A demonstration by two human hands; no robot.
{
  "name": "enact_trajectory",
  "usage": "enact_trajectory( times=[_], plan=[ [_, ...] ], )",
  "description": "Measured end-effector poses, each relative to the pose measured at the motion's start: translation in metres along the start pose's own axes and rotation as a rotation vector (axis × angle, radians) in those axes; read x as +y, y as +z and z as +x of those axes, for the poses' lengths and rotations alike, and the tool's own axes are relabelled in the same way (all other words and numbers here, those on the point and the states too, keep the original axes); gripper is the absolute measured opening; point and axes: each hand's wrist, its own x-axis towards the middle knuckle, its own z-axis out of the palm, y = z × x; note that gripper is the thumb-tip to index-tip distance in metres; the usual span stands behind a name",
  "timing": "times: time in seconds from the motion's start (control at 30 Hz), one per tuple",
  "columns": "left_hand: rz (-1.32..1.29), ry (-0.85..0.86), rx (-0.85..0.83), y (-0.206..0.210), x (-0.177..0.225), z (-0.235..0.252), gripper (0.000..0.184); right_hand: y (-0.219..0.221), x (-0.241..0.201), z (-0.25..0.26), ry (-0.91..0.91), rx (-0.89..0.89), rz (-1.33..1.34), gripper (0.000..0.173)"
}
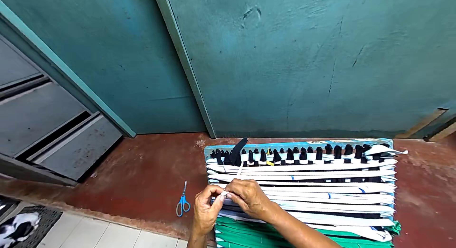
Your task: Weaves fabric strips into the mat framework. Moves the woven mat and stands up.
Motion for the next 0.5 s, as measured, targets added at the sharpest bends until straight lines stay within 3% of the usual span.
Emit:
enact_trajectory(
  times=[0.1, 0.17, 0.23, 0.3, 0.5],
  plan=[
    [0.355, -0.074, 0.112, 0.000, -0.014, 0.019, 0.025, -0.010, 0.012, -0.008, 0.053, 0.065, -0.242, 0.019],
    [0.552, -0.273, 0.168, -0.004, -0.032, 0.037, 0.038, -0.017, 0.023, -0.013, 0.102, 0.106, -0.335, 0.020],
    [0.414, -0.544, 0.213, -0.011, -0.057, 0.045, 0.046, -0.023, 0.029, -0.018, 0.146, 0.124, -0.300, 0.023],
    [0.166, -0.692, 0.214, -0.011, -0.078, 0.036, 0.048, -0.028, 0.034, -0.024, 0.189, 0.135, -0.239, 0.025],
    [-0.099, -0.636, 0.300, 0.011, -0.081, 0.013, 0.050, -0.035, 0.053, -0.047, 0.176, 0.240, -0.166, 0.026]
  ],
)
